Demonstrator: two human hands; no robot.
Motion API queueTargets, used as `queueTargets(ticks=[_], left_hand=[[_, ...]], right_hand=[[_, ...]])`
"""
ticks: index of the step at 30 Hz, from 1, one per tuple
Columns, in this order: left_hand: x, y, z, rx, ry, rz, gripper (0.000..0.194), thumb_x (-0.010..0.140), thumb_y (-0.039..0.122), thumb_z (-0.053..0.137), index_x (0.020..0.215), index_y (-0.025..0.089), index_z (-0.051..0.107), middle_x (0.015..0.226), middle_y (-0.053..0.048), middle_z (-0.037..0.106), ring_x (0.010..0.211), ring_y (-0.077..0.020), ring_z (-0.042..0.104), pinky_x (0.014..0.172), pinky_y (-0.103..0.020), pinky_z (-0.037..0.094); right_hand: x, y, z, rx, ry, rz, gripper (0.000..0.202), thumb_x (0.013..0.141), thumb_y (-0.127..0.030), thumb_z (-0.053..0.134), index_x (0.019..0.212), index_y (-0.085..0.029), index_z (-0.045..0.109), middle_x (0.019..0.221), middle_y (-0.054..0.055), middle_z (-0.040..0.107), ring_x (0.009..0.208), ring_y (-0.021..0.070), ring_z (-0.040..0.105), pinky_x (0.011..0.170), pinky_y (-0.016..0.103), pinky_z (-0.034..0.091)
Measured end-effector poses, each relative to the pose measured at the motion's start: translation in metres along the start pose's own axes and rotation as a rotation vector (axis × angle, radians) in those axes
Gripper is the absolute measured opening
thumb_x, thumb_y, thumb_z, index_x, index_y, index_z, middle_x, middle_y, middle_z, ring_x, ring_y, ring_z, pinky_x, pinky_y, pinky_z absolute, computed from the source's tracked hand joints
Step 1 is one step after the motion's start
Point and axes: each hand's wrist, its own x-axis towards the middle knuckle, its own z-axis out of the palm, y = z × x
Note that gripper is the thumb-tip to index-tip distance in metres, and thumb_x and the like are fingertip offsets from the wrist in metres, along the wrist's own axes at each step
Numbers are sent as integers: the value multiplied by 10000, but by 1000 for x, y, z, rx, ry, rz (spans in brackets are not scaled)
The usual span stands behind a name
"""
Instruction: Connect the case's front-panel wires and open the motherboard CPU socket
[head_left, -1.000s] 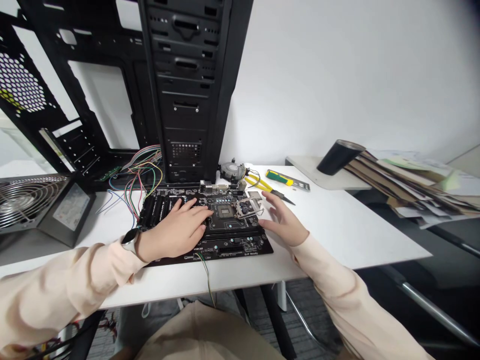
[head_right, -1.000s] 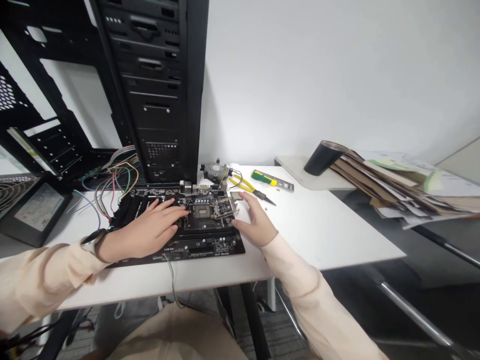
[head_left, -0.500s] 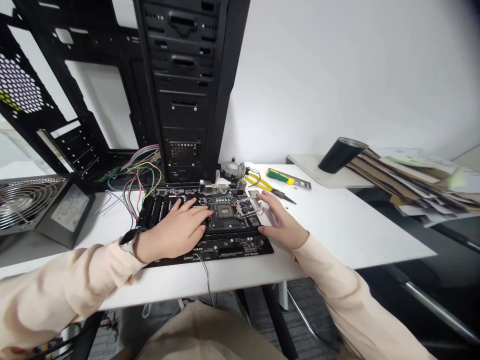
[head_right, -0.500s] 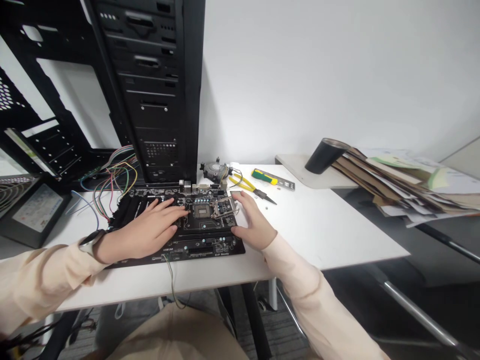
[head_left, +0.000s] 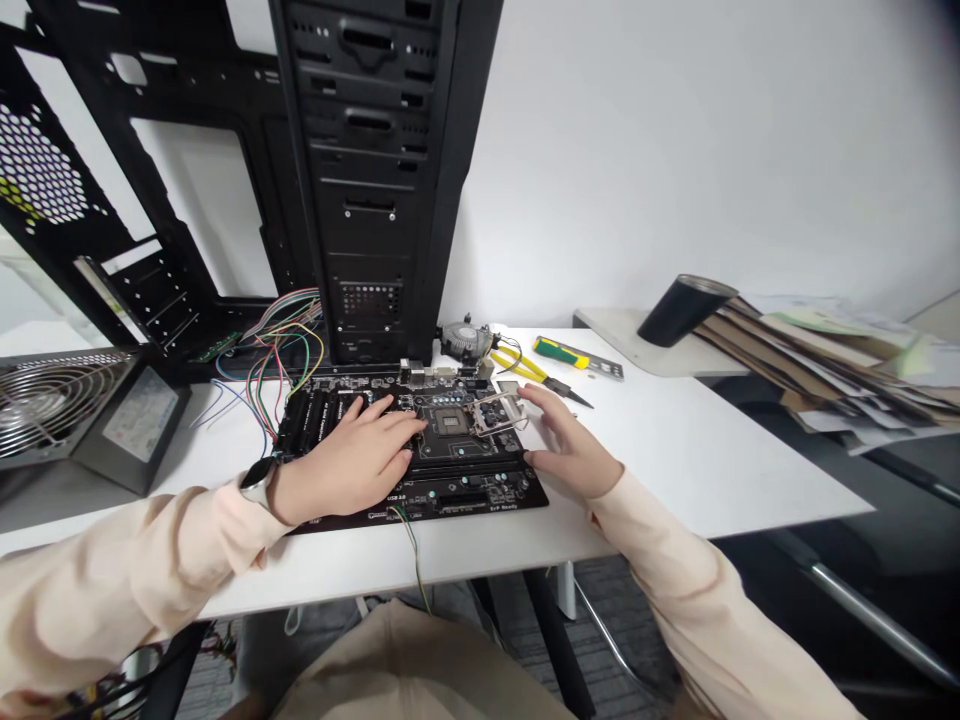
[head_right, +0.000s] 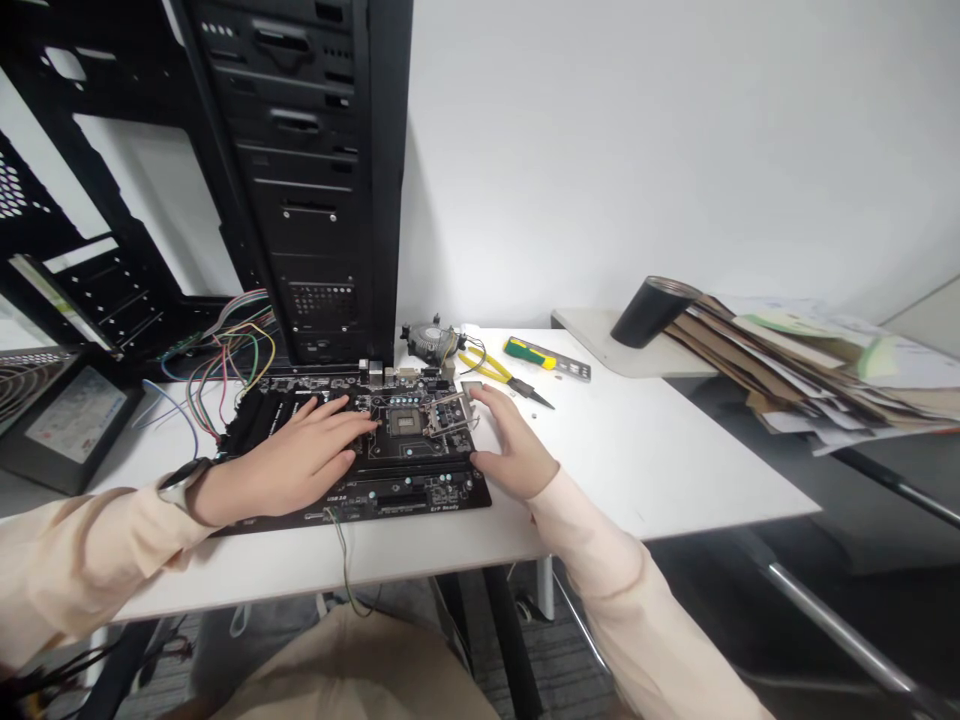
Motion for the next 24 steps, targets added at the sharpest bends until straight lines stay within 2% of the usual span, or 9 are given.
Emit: queueTargets(ticks=[10, 13, 19, 24], left_hand=[[0, 0, 0, -17, 3, -5, 452, 939, 272, 324, 1362, 196, 463, 1421, -86, 493, 1397, -353, 292, 1105, -662, 224], [-1, 0, -4, -46, -26, -2, 464, 923, 213, 307, 1356, 188, 471, 1442, -83, 469, 1410, -351, 264, 1116, -667, 197], [-1, 0, -6, -86, -24, -6, 528, 843, 101, 328, 1338, 182, 492, 1418, -83, 497, 1410, -338, 274, 1125, -660, 196], [-1, -1, -3, -54, -10, -1, 493, 873, 141, 321, 1330, 191, 500, 1415, -76, 501, 1403, -334, 294, 1120, -660, 205]], right_hand=[[0, -1, 0, 8, 34, -3, 700, 691, -217, 591, 1366, -261, 411, 1470, 94, 386, 1396, 292, 327, 1129, 501, 315], [1, 0, 1, 51, 62, 28, 666, 709, -272, 612, 1348, -246, 428, 1446, 102, 421, 1376, 286, 359, 1135, 507, 303], [3, 3, 6, 173, 190, 164, 547, 700, -390, 653, 1212, -236, 539, 1317, 112, 551, 1229, 281, 523, 1050, 505, 404], [4, 3, 3, 84, 338, 137, 436, 701, -300, 614, 1133, -241, 595, 1233, 84, 612, 1173, 268, 560, 995, 500, 448]])
